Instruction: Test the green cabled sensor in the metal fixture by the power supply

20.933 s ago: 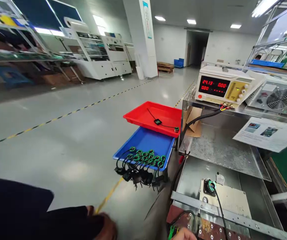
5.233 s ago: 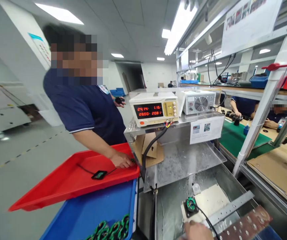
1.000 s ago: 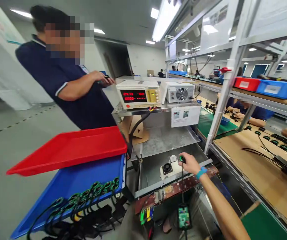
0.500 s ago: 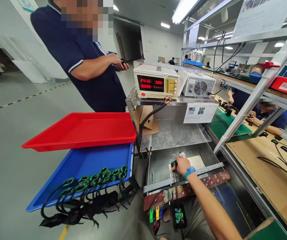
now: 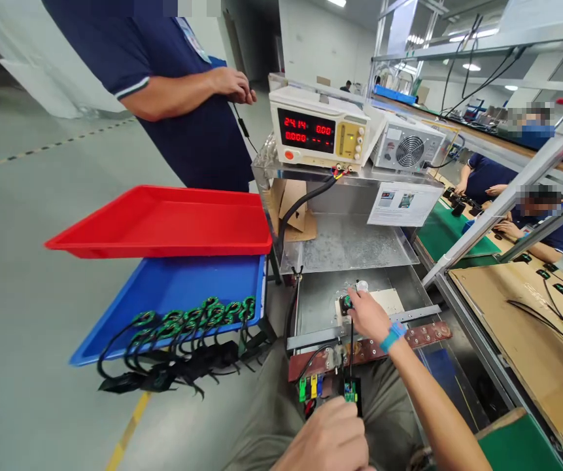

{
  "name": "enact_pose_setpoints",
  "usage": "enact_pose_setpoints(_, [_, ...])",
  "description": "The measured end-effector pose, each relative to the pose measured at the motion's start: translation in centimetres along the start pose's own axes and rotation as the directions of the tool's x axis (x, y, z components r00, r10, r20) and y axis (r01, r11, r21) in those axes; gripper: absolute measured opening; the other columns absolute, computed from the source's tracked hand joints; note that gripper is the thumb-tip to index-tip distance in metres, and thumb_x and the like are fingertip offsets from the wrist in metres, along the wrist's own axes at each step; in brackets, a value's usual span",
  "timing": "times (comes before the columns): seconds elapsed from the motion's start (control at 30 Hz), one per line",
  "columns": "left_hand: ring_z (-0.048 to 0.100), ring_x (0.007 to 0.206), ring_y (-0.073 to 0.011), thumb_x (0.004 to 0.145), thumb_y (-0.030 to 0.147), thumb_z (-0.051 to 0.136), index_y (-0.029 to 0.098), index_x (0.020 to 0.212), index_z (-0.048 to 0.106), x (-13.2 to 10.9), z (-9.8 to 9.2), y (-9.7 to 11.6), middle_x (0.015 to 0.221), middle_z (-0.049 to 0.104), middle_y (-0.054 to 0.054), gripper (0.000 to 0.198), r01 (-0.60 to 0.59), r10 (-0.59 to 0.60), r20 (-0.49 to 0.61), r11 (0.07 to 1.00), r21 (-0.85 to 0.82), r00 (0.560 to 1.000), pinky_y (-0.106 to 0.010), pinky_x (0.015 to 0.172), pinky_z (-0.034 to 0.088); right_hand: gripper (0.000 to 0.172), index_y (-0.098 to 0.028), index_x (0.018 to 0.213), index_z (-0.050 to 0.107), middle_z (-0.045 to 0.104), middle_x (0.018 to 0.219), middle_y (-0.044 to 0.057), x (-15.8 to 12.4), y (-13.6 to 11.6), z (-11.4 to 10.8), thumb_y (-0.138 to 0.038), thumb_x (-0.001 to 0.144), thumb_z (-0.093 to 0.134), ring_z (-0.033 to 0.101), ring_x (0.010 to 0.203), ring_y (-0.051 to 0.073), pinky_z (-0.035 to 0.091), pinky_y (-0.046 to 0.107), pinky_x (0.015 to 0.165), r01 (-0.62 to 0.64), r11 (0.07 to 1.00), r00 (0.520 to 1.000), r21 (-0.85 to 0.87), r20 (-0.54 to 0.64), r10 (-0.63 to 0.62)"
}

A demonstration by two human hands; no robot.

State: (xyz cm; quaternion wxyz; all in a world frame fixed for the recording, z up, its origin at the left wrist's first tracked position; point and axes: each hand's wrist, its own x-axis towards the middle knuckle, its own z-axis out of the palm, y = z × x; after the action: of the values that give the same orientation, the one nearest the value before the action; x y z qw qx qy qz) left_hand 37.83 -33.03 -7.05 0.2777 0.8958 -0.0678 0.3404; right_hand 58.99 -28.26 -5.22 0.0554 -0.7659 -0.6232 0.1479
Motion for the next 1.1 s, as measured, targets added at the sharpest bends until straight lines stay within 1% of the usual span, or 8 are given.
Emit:
enact_pose_setpoints(0.13, [0.050,0.081,-0.0184,0.094,0.025,0.051,0.018,0.075,0.054,-0.5,-0.9,-1.8,0.077,0.057,-0.003,0.020,0.104,-0.085,-0.093,0.971,0.217,0.992,-0.039,0.087,0.045,0.063,-0.017,0.125,0.064,0.068,0.099,0.009,-8.1,-5.0,0.9,-0.061,0.103,0.025,0.063,0.087,0.019,0.052,0.036,0.087,-0.148,0.576,0.967,0.804,0.240,-0.086])
enact_pose_setpoints(0.27, [0.055,0.094,-0.0197,0.096,0.018,0.042,0.017,0.085,0.060,-1.6,-0.5,-3.7,0.087,0.061,-0.005,0.021,0.127,-0.105,-0.122,0.974,0.187,0.987,-0.047,0.109,0.042,0.068,-0.018,0.111,0.062,0.045,0.065,-0.005,-11.9,-7.0,5.4,-0.079,0.090,0.041,0.039,0.050,0.008,0.033,0.020,0.047,-0.392,-0.010,0.913,0.920,0.391,0.120])
enact_pose_setpoints(0.4, [0.051,0.126,-0.0229,0.098,0.017,0.044,0.017,0.111,0.061,-3.9,1.1,-4.5,0.118,0.062,-0.010,0.021,0.232,-0.188,-0.352,0.969,0.086,0.917,-0.045,0.114,0.041,0.058,-0.015,0.096,0.064,0.034,0.060,-0.007,-11.7,-6.8,7.9,-0.072,0.085,0.060,0.023,0.052,0.005,0.019,0.019,0.045,-0.213,0.082,0.947,0.974,0.185,0.262])
enact_pose_setpoints(0.5, [0.056,0.123,-0.0224,0.096,0.019,0.052,0.019,0.121,0.058,-5.3,1.4,-4.4,0.124,0.061,-0.011,0.026,0.485,-0.490,-0.563,0.857,-0.173,0.666,-0.037,0.103,0.050,0.054,-0.013,0.092,0.070,0.043,0.060,-0.003,-11.8,-6.8,7.7,-0.065,0.089,0.060,0.034,0.057,0.008,0.028,0.022,0.052,-0.134,0.268,0.957,0.954,0.055,0.284])
enact_pose_setpoints(0.6, [0.065,0.088,-0.0173,0.095,0.036,0.059,0.018,0.103,0.064,-5.5,0.6,-4.1,0.095,0.068,-0.006,0.021,0.601,-0.852,-0.299,0.518,-0.609,0.431,-0.028,0.079,0.053,0.049,-0.013,0.094,0.074,0.046,0.062,-0.001,-12.4,-7.3,7.5,-0.060,0.090,0.061,0.037,0.061,0.010,0.032,0.023,0.056,-0.125,0.367,0.946,0.922,-0.001,0.324])
enact_pose_setpoints(0.7, [0.058,0.070,-0.0133,0.087,0.051,0.067,0.015,0.084,0.066,-4.9,-0.2,-3.7,0.073,0.063,-0.002,0.036,0.485,-0.948,0.007,0.157,-0.860,0.318,-0.024,0.068,0.049,0.048,-0.014,0.095,0.074,0.049,0.063,0.000,-12.7,-7.5,8.1,-0.059,0.090,0.062,0.038,0.061,0.010,0.032,0.023,0.056,-0.132,0.353,0.943,0.926,0.008,0.332])
enact_pose_setpoints(0.9, [0.055,0.061,-0.0090,0.064,0.045,0.090,0.013,0.083,0.071,-5.2,0.6,-3.2,0.064,0.061,0.000,0.042,0.022,-0.918,0.320,-0.324,-0.946,0.233,-0.021,0.062,0.047,0.047,-0.014,0.095,0.071,0.040,0.056,-0.006,-12.5,-7.3,9.6,-0.060,0.084,0.069,0.026,0.050,0.006,0.022,0.020,0.047,-0.171,0.106,0.956,0.980,0.139,0.258])
enact_pose_setpoints(1.1, [0.057,0.059,-0.0064,0.055,0.027,0.097,0.011,0.080,0.074,-6.3,1.4,-3.0,0.063,0.062,0.001,0.038,-0.221,-0.804,0.559,-0.593,-0.774,0.202,-0.016,0.054,0.046,0.034,-0.016,0.087,0.071,0.048,0.059,-0.004,-12.4,-7.6,10.2,-0.049,0.084,0.074,0.032,0.053,0.006,0.037,0.021,0.057,-0.154,0.072,0.946,0.985,0.126,0.300])
